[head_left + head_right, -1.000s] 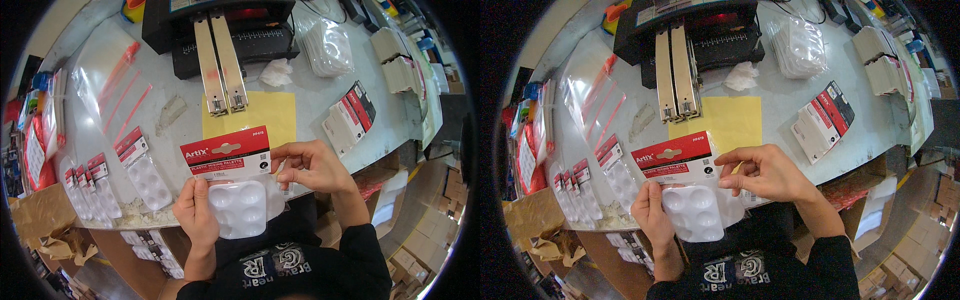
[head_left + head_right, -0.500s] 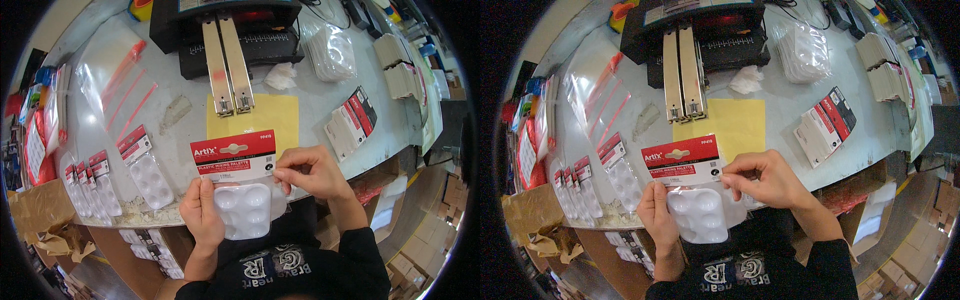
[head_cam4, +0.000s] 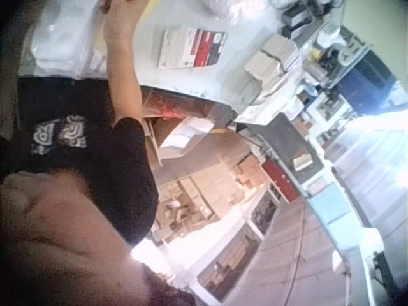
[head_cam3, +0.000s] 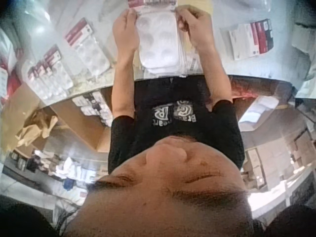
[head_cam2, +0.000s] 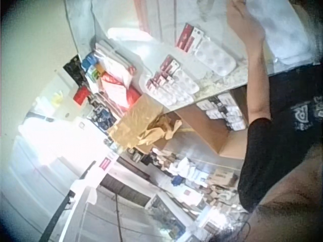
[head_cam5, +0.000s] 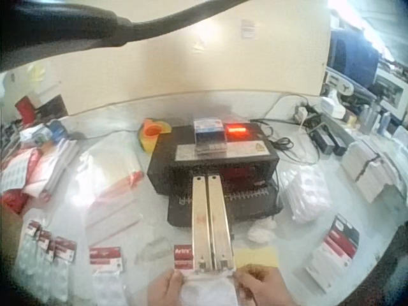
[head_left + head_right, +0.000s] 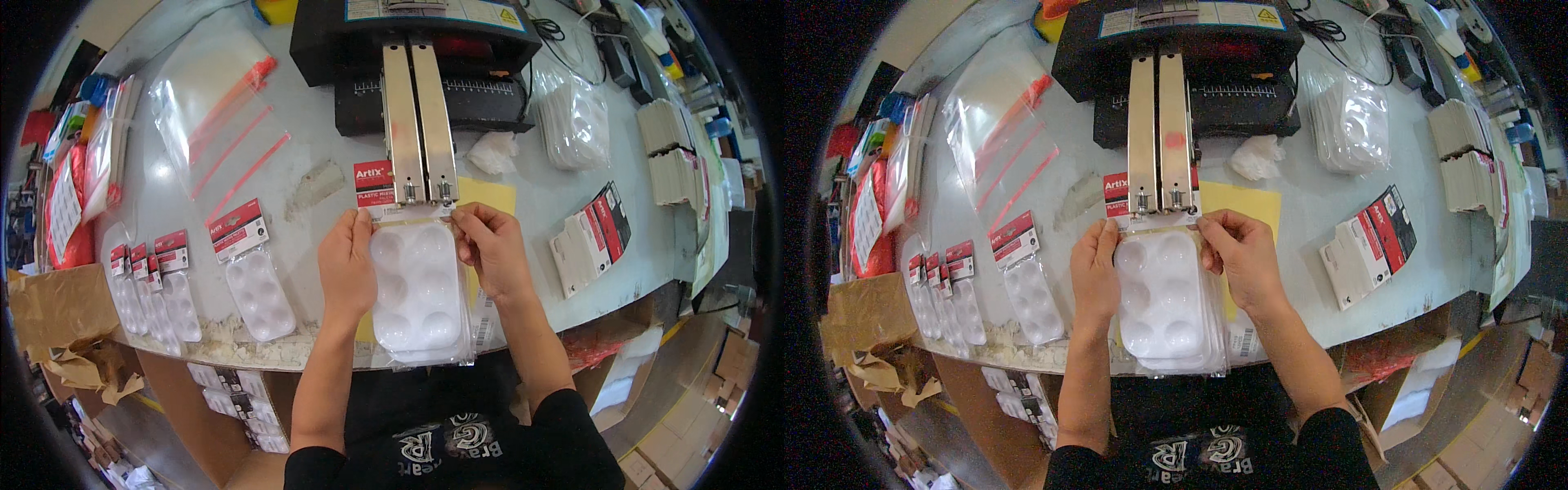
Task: The person repeatedly picks up plastic mixing palettes and red cardboard headers, inserts the headers into the plastic packaging, and places the finished units on the table. The person also gathers stacks of completed packages and places them into a cardboard box.
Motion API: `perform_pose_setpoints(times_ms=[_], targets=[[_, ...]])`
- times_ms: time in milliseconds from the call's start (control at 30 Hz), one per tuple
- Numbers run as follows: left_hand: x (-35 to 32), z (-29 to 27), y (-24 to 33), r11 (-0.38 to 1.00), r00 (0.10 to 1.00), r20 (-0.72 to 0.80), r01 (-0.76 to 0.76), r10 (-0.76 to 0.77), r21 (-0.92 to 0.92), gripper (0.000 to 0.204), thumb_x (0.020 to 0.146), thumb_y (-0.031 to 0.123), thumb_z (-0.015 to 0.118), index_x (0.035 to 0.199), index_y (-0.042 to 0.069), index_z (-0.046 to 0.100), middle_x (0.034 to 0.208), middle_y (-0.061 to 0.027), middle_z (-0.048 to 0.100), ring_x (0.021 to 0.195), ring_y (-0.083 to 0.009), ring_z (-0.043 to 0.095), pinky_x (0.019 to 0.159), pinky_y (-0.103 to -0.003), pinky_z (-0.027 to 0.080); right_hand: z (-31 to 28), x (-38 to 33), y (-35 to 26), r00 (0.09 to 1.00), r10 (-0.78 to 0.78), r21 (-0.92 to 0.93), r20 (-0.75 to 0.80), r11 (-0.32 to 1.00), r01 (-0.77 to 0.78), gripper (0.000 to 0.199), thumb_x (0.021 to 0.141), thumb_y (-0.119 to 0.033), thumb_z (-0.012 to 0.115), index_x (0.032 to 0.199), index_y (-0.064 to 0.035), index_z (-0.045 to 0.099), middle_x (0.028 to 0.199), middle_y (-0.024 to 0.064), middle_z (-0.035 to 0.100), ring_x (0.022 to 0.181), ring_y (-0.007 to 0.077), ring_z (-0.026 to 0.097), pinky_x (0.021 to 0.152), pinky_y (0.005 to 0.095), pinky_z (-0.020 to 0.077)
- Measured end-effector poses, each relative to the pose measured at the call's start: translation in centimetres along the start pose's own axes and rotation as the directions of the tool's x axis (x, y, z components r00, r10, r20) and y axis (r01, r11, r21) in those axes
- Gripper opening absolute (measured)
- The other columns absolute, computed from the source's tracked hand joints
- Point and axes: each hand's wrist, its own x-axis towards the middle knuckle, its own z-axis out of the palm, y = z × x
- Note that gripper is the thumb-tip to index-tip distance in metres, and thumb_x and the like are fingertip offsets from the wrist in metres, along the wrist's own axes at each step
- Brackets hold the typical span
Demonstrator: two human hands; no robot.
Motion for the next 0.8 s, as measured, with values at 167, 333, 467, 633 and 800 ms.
perform_pose_setpoints(times_ms=[167, 333, 467, 633, 800], targets=[[-0.1, -0.1, -0.5, 0.999, 1.000, 0.013, -0.005, 0.005, -0.037, 0.033, 0.099, 0.024, 0.042, 0.081, -0.003, 0.052, 0.067, -0.0110, 0.053, 0.062, -0.0184, 0.045, 0.062, -0.031, 0.039, 0.2, -0.4, -0.1, 0.999, -0.044, 0.038, 0.002, 0.998, 0.044, 0.013, 0.088, -0.012, 0.061, 0.083, 0.0000, 0.064, 0.059, -0.0005, 0.054, 0.049, 0.0062, 0.047, 0.045, 0.0214, 0.0330], [-0.6, 0.0, 0.3, 0.998, 0.999, -0.008, -0.040, 0.041, 0.039, 0.034, 0.099, 0.026, 0.042, 0.082, -0.002, 0.052, 0.068, -0.0130, 0.055, 0.063, -0.0211, 0.049, 0.063, -0.032, 0.040, 0.0, -1.0, -0.5, 0.997, -0.068, -0.069, -0.020, 0.995, 0.067, 0.013, 0.088, -0.013, 0.062, 0.083, -0.0002, 0.064, 0.061, -0.0004, 0.055, 0.050, 0.0059, 0.048, 0.046, 0.0209, 0.0338], [-0.3, 0.2, -0.3, 0.998, 0.999, -0.023, -0.045, 0.046, 0.049, 0.035, 0.099, 0.027, 0.042, 0.082, -0.002, 0.053, 0.068, -0.0133, 0.054, 0.063, -0.0209, 0.050, 0.063, -0.033, 0.040, -0.6, -0.4, 0.0, 0.991, -0.130, -0.037, 0.042, 0.991, 0.132, 0.013, 0.088, -0.013, 0.061, 0.082, -0.0010, 0.064, 0.062, -0.0006, 0.055, 0.050, 0.0055, 0.048, 0.047, 0.0204, 0.0341], [0.0, 0.8, -1.5, 1.000, 1.000, 0.020, 0.018, -0.018, 0.007, 0.036, 0.099, 0.027, 0.041, 0.083, -0.002, 0.055, 0.067, -0.0127, 0.055, 0.064, -0.0209, 0.051, 0.064, -0.032, 0.041, -0.8, -0.1, -0.1, 0.991, -0.122, -0.177, 0.050, 0.976, 0.129, 0.017, 0.089, -0.015, 0.061, 0.087, 0.0013, 0.065, 0.064, 0.0008, 0.059, 0.054, 0.0077, 0.052, 0.051, 0.0224, 0.0396], [-2.5, -4.6, 0.8, 0.890, 0.968, -0.160, -0.105, 0.193, 0.443, 0.035, 0.098, 0.028, 0.042, 0.098, -0.001, 0.063, 0.078, -0.0141, 0.061, 0.077, -0.0251, 0.057, 0.076, -0.035, 0.044, -6.8, -3.2, -4.3, 0.670, -0.742, -0.954, 0.011, 0.194, 0.230, 0.039, 0.082, -0.021, 0.070, 0.112, 0.0019, 0.060, 0.106, 0.0141, 0.065, 0.101, 0.0241, 0.062, 0.084, 0.0335, 0.0471]])
